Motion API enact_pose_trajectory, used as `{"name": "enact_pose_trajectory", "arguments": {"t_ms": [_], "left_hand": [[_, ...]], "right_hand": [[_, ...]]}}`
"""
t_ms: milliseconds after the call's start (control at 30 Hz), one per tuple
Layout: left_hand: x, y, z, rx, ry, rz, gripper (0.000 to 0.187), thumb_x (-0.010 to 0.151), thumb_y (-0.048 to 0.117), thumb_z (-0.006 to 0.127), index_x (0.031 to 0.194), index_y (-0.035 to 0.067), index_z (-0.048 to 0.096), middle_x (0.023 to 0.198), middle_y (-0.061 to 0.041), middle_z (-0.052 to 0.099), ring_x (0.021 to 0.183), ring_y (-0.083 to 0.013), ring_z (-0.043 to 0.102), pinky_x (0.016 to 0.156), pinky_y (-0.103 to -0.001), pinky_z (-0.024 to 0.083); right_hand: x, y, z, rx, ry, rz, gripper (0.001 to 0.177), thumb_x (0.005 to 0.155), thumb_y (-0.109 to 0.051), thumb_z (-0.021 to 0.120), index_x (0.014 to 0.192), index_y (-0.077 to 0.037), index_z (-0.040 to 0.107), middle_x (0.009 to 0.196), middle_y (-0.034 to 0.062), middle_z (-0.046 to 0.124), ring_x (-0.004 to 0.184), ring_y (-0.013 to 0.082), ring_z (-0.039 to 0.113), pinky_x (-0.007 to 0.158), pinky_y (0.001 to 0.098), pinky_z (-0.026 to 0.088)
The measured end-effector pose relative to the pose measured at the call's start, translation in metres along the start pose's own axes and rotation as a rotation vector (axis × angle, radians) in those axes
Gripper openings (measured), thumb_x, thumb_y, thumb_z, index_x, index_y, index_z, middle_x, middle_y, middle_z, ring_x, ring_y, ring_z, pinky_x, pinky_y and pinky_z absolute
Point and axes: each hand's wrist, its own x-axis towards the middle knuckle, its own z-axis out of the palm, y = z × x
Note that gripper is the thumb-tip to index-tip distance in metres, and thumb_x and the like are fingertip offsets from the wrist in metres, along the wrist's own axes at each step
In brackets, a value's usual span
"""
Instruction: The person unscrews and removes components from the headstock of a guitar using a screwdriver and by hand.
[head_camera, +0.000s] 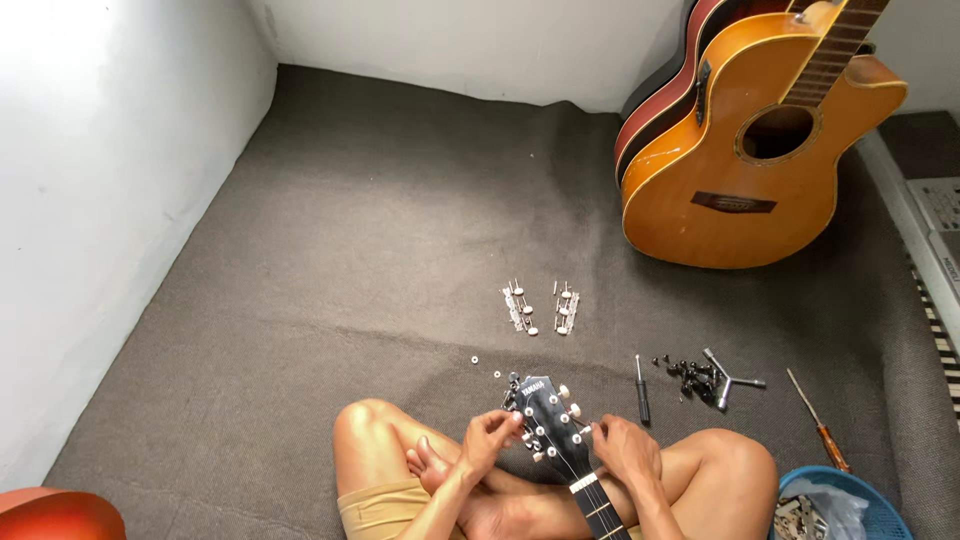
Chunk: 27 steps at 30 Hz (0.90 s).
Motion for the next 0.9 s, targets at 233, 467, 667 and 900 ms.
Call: {"name": "enact_pose_trajectory", "arguments": {"t_ms": [233, 467, 667, 900], "left_hand": [[0.005, -0.018, 0.003, 0.091, 0.197, 0.225, 0.014, 0.068, 0.016, 0.076, 0.082, 0.011, 0.075, 0.071, 0.002, 0.069, 0.06, -0.0034, 0.057, 0.058, -0.016, 0.046], [-0.005, 0.0, 0.004, 0.134, 0.167, 0.175, 0.019, 0.077, 0.028, 0.063, 0.078, 0.011, 0.072, 0.071, 0.001, 0.071, 0.06, -0.006, 0.062, 0.055, -0.018, 0.048], [0.005, -0.008, 0.001, 0.005, 0.05, -0.035, 0.033, 0.084, 0.033, 0.053, 0.078, 0.006, 0.071, 0.066, -0.006, 0.07, 0.063, -0.0098, 0.066, 0.054, -0.019, 0.05], [0.007, -0.013, -0.002, -0.031, 0.063, 0.034, 0.016, 0.077, 0.024, 0.067, 0.081, 0.008, 0.07, 0.066, -0.003, 0.069, 0.063, -0.0082, 0.064, 0.055, -0.019, 0.049]], "right_hand": [[0.001, -0.001, -0.002, 0.013, -0.014, 0.006, 0.035, 0.09, -0.041, 0.039, 0.093, -0.014, 0.061, 0.073, 0.0011, 0.067, 0.064, 0.014, 0.065, 0.06, 0.0301, 0.054], [-0.006, -0.009, -0.014, 0.016, -0.036, 0.043, 0.035, 0.088, -0.041, 0.037, 0.085, -0.015, 0.06, 0.087, 0.0052, 0.067, 0.081, 0.024, 0.064, 0.073, 0.0395, 0.049], [-0.006, -0.009, -0.015, 0.013, -0.03, 0.042, 0.036, 0.088, -0.042, 0.037, 0.089, -0.015, 0.061, 0.088, 0.0052, 0.067, 0.083, 0.0238, 0.064, 0.074, 0.0404, 0.05], [-0.005, -0.009, -0.013, 0.01, -0.039, 0.035, 0.035, 0.089, -0.04, 0.036, 0.088, -0.014, 0.06, 0.081, 0.0033, 0.067, 0.075, 0.0194, 0.065, 0.072, 0.0374, 0.052]]}}
